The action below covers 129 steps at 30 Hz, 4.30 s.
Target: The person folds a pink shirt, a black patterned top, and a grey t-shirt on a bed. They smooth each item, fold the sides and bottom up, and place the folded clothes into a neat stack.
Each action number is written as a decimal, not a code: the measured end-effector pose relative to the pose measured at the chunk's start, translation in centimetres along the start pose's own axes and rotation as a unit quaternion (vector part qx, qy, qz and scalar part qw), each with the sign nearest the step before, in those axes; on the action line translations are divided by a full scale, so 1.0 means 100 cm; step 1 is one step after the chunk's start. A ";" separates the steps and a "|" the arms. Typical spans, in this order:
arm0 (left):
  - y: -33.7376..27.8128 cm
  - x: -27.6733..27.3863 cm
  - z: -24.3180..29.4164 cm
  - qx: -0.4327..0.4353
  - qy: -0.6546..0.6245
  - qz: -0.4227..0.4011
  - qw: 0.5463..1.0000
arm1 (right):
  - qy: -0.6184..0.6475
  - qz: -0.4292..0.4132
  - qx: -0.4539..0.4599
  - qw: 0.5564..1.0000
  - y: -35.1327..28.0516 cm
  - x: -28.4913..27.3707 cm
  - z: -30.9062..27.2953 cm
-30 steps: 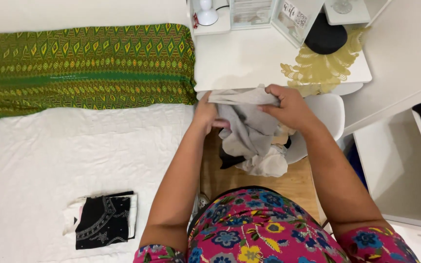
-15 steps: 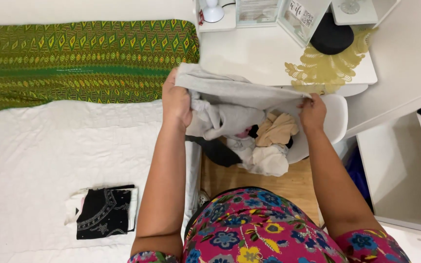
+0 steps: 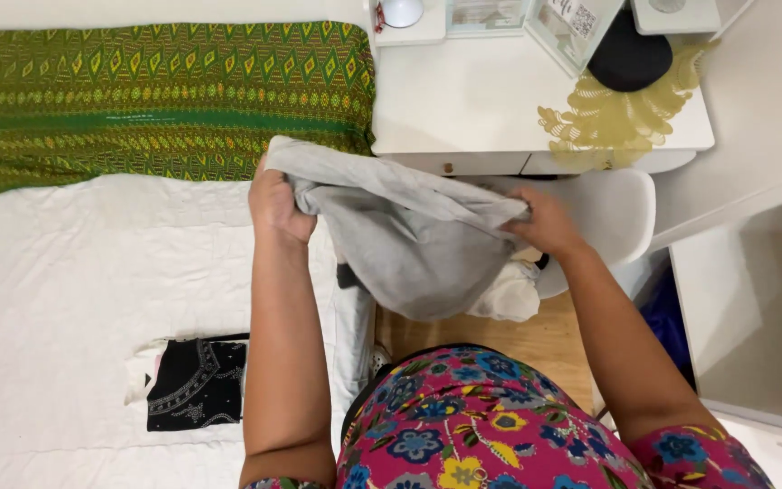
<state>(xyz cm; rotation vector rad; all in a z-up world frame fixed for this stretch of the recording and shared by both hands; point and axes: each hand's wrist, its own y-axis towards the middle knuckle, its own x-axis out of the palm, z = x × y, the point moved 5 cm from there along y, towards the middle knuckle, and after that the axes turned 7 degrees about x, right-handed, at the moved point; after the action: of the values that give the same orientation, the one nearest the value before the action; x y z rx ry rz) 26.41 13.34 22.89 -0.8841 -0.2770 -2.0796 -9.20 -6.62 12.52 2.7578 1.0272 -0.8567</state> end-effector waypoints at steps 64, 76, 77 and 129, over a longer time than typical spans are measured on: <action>-0.190 -0.232 0.221 0.074 0.458 0.078 0.882 | 0.247 -0.202 0.019 0.948 0.145 0.147 -0.281; -0.284 -0.358 0.052 -0.106 0.369 0.219 0.897 | 0.274 -0.162 0.097 0.943 0.249 0.176 -0.192; -0.287 -0.353 0.068 -0.053 0.361 0.255 0.895 | 0.286 -0.155 0.113 0.939 0.254 0.178 -0.187; -0.049 -0.004 0.113 0.102 0.454 -0.188 0.865 | -0.157 -0.204 -0.427 0.867 0.092 -0.011 -0.357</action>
<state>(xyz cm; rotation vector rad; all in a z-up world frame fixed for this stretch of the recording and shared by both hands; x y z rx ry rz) 28.32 22.09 31.33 0.3592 -0.1501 -2.5176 12.88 -5.21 42.08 1.6362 1.4752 -0.6234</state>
